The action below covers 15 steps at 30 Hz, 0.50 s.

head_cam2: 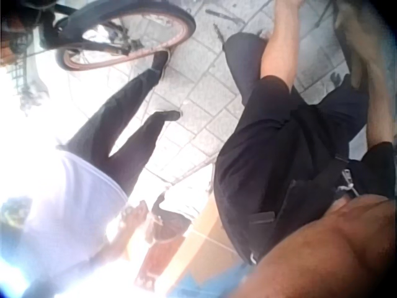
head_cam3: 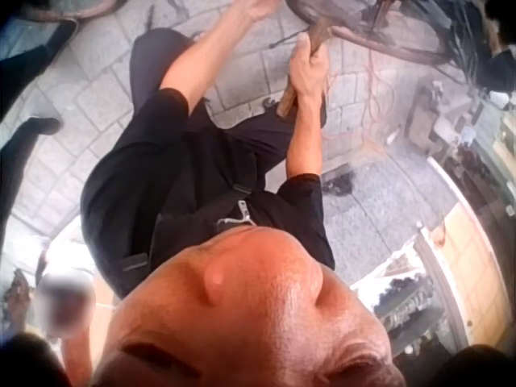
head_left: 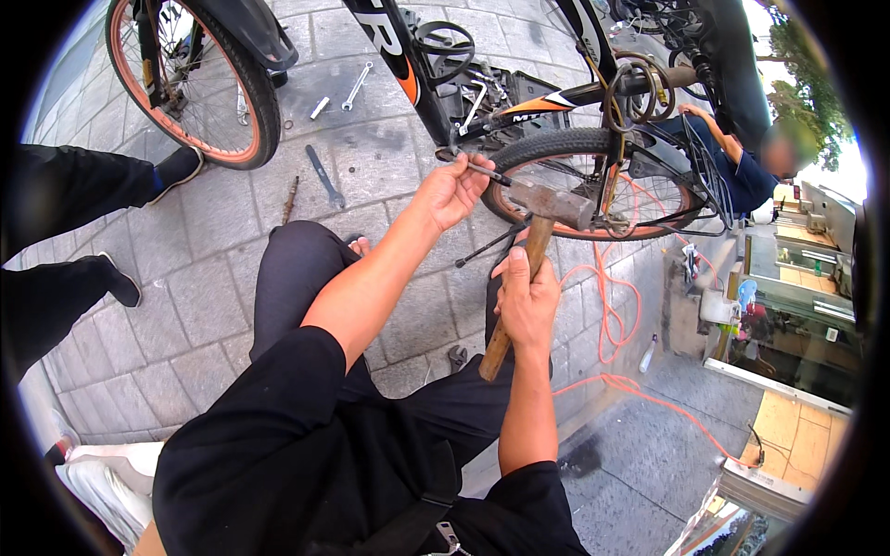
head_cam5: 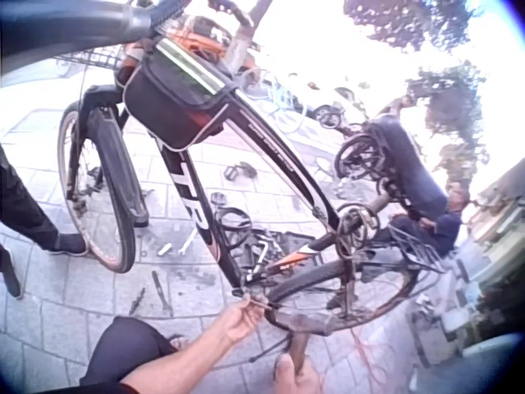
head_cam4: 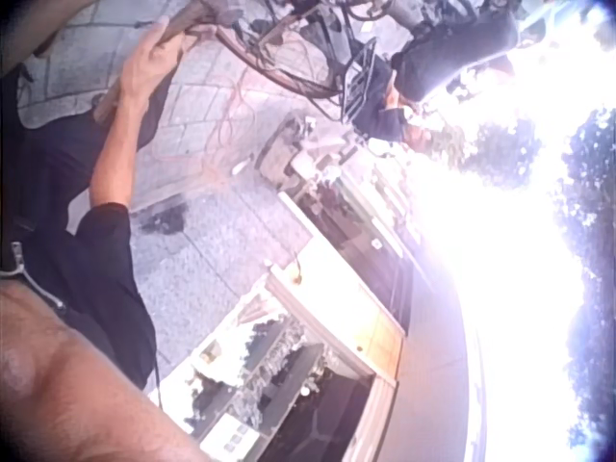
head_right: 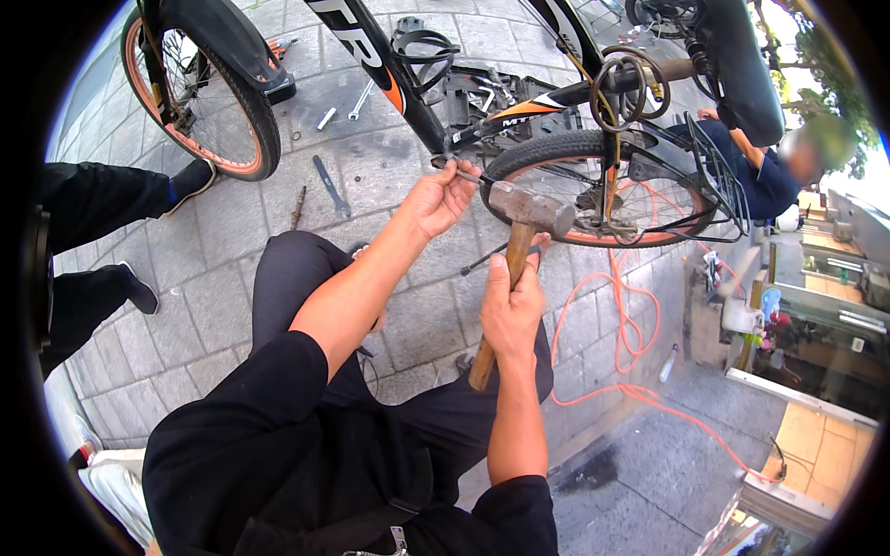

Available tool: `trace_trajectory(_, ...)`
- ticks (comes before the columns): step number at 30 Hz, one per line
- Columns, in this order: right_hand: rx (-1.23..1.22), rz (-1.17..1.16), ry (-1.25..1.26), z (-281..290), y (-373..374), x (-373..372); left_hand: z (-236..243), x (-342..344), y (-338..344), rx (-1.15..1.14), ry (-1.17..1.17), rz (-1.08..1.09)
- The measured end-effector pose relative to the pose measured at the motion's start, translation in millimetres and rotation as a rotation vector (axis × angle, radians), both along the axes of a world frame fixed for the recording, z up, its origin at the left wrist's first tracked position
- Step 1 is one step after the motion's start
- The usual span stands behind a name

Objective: The person sits on the sidewalk and uses a hammer and metal rod to adjust a component on the bicycle's rear derailleur. They then use a wrench to tighten a bolt on the frame. Finally, they stand up and walk into a bicycle shop.

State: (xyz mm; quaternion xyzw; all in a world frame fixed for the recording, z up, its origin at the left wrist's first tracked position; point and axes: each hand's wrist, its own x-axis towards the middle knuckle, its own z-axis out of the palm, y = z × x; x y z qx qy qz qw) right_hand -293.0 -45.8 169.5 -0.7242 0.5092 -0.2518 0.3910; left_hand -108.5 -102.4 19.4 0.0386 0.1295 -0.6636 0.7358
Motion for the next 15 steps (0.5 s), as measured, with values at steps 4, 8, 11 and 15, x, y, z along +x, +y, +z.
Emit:
trace_trajectory(4, -0.253, 0.135, 0.171, -13.5, -15.7, 9.0, 3.3, 0.3, -2.5, 0.035, 0.021, 0.016)
trace_trajectory(8, -0.183, 0.042, 0.136, 36.8, -15.5, 27.3, 1.5, -2.4, -7.5, 0.009, 0.033, 0.013)
trace_trajectory(11, -0.253, -0.157, -0.172, 113.8, 3.3, 67.9, -3.6, -0.2, -4.1, 0.011, 0.027, 0.026)
trace_trajectory(15, -0.292, -0.123, -0.370, 116.4, 17.4, 66.2, 3.3, 3.0, -1.1, 0.066, 0.054, 0.053)
